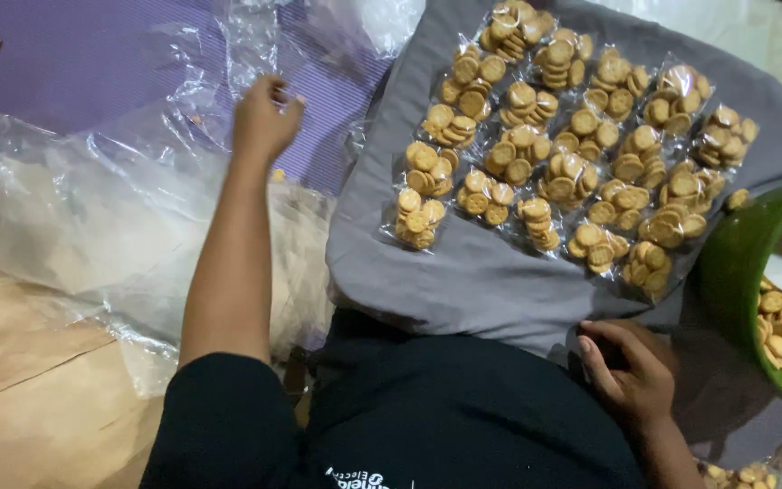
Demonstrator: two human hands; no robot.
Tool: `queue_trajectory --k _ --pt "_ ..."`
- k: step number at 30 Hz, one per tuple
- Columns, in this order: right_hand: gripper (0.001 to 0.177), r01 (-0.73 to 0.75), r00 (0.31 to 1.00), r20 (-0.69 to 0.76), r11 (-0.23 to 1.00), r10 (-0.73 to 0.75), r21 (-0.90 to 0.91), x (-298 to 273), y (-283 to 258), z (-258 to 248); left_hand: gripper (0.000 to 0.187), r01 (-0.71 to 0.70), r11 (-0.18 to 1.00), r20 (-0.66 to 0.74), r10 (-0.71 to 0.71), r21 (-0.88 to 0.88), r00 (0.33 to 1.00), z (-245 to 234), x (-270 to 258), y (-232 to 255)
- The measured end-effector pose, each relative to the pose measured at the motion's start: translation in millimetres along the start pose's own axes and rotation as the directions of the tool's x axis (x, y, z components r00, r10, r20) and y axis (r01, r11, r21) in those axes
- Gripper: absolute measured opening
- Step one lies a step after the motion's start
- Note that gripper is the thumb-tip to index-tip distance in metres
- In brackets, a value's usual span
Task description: Packaging small round snacks from a bowl into individual plastic bags using a spoon
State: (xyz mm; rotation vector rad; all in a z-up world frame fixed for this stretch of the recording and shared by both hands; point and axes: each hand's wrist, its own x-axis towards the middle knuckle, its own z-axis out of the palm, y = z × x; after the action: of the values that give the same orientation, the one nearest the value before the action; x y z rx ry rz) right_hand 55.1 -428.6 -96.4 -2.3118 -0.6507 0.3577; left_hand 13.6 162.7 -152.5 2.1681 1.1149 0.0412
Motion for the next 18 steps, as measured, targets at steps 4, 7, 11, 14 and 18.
queue_trajectory --k 4,7,11,14,18 --pt "0.016 0.102 0.993 -0.058 0.991 -0.107 -0.084 4.8 -10.0 1.8 0.052 -0.294 0.923 -0.092 0.325 0.25 0.941 103.4 81.5 -79.1" --pt "0.018 -0.024 0.998 -0.058 0.998 0.021 -0.05 1.7 -12.2 5.4 0.05 -0.191 0.923 -0.105 0.238 0.334 0.966 120.5 89.8 -63.2" --pt "0.016 0.002 0.997 -0.081 0.999 -0.005 -0.037 1.2 -3.0 4.2 0.058 -0.068 0.921 -0.079 0.106 0.384 0.991 141.4 108.2 -63.2" --pt "0.013 0.076 0.994 -0.068 0.995 -0.08 -0.064 12.1 -18.9 0.3 0.066 0.008 0.912 -0.064 0.02 0.411 0.998 139.8 102.2 -51.3" --pt "0.013 0.158 0.984 -0.071 0.984 -0.163 -0.078 20.2 -29.8 -2.1 0.079 -0.027 0.87 -0.086 0.08 0.493 0.993 143.9 98.0 -59.5"
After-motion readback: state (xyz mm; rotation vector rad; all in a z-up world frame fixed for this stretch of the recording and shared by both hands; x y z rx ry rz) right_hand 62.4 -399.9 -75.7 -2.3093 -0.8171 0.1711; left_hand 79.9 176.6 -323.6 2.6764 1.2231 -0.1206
